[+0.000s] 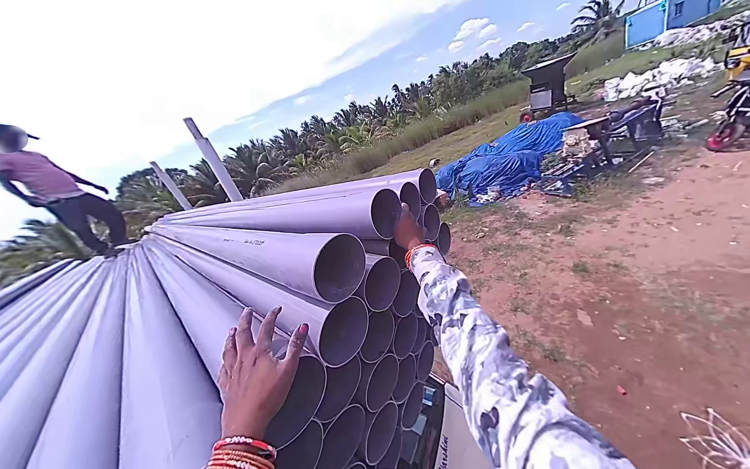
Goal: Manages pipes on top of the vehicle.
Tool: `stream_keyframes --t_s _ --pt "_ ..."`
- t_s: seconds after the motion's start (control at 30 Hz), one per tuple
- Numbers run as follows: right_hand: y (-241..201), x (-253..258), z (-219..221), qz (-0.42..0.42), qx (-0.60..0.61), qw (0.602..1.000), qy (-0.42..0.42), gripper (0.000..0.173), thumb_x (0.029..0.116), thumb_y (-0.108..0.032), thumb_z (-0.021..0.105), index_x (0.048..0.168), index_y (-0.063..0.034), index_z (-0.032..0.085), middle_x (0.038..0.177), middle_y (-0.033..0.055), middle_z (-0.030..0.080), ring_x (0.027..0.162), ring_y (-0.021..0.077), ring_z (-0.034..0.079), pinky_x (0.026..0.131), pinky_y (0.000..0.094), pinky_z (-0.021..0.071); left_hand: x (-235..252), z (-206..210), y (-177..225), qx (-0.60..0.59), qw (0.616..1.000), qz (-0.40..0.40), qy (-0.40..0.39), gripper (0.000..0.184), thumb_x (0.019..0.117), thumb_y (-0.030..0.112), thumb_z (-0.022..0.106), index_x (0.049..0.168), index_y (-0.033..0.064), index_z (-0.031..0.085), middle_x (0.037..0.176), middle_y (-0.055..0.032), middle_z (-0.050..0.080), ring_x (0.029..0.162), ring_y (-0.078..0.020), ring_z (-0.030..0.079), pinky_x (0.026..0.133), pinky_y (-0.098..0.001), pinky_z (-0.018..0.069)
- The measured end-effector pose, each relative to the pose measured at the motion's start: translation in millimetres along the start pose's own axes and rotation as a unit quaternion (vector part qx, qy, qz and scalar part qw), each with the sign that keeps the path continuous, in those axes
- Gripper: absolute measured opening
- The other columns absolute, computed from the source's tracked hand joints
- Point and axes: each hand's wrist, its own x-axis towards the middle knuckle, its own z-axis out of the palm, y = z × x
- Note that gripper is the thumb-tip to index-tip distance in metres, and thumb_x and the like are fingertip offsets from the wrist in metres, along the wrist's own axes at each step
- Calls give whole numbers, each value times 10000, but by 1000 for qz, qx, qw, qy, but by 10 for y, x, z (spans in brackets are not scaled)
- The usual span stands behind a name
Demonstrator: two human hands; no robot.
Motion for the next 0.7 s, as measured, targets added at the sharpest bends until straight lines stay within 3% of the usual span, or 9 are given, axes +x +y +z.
stream_keyframes --t_s 0.13,0.23,0.33,0.4,0.43,0.5,0.57,0.67,0.7 --pt "79 -35 86 11 30 999 30 489 1127 -356 315 1527 -103 437 1488 195 534 1412 372 476 1111 684 320 5 20 15 4 1000 -3 0 770 926 691 452 1437 132 587 1648 -245 280 1492 -548 244 1074 -756 280" --pt "58 -267 133 12 34 995 97 498 1104 -301 412 1558 -94 401 1539 203 464 1456 388 404 1132 651 320 11 1 46 5 1000 -6 -8 735 929 674 479 1438 157 593 1651 -238 281 1493 -550 240 1070 -759 276" --pt "17 -910 412 -222 118 914 318 439 1007 -218 516 1320 75 605 1310 274 639 1257 430 597 1040 566 468 37 -4 45 5 1000 -18 -21 731 926 687 490 1452 188 584 1653 -229 282 1496 -534 252 1078 -753 275" --pt "-125 -1500 611 -362 185 861 304 597 994 -402 507 1267 119 605 1278 269 654 1228 394 614 1044 527 468 53 -18 87 5 999 -23 -31 729 928 674 504 1467 187 568 1653 -231 281 1496 -526 259 1086 -747 272" --pt "-199 -1752 724 -387 179 861 278 723 974 -516 512 1289 130 587 1297 267 651 1239 384 616 1065 510 459 46 -38 111 7 999 -27 -44 714 936 645 518 1480 184 552 1657 -231 270 1502 -519 250 1096 -739 265" --pt "-342 -1973 987 -385 141 881 237 781 934 -497 594 1340 168 537 1302 291 646 1222 412 637 1077 509 471 38 -113 154 15 996 -46 -79 665 952 539 563 1515 191 505 1676 -212 225 1524 -489 210 1127 -707 243" --pt "-441 -1902 1215 -366 89 893 247 641 947 -347 622 1287 194 571 1116 286 718 1040 426 712 965 527 531 19 -148 158 29 992 -65 -99 652 958 519 577 1532 224 482 1692 -175 202 1541 -446 195 1148 -669 244" --pt "-530 -1709 1184 -350 25 895 275 374 951 -192 594 1065 150 694 798 221 726 758 391 740 712 508 583 28 -200 156 30 991 -75 -110 676 964 575 570 1544 245 461 1704 -150 178 1552 -422 182 1166 -638 251" --pt "-551 -1660 1085 -332 12 908 254 375 969 -186 598 1095 156 683 779 230 716 738 405 734 689 524 577 33 -209 158 25 991 -74 -113 678 967 576 568 1548 245 455 1706 -151 169 1554 -422 173 1171 -632 248"
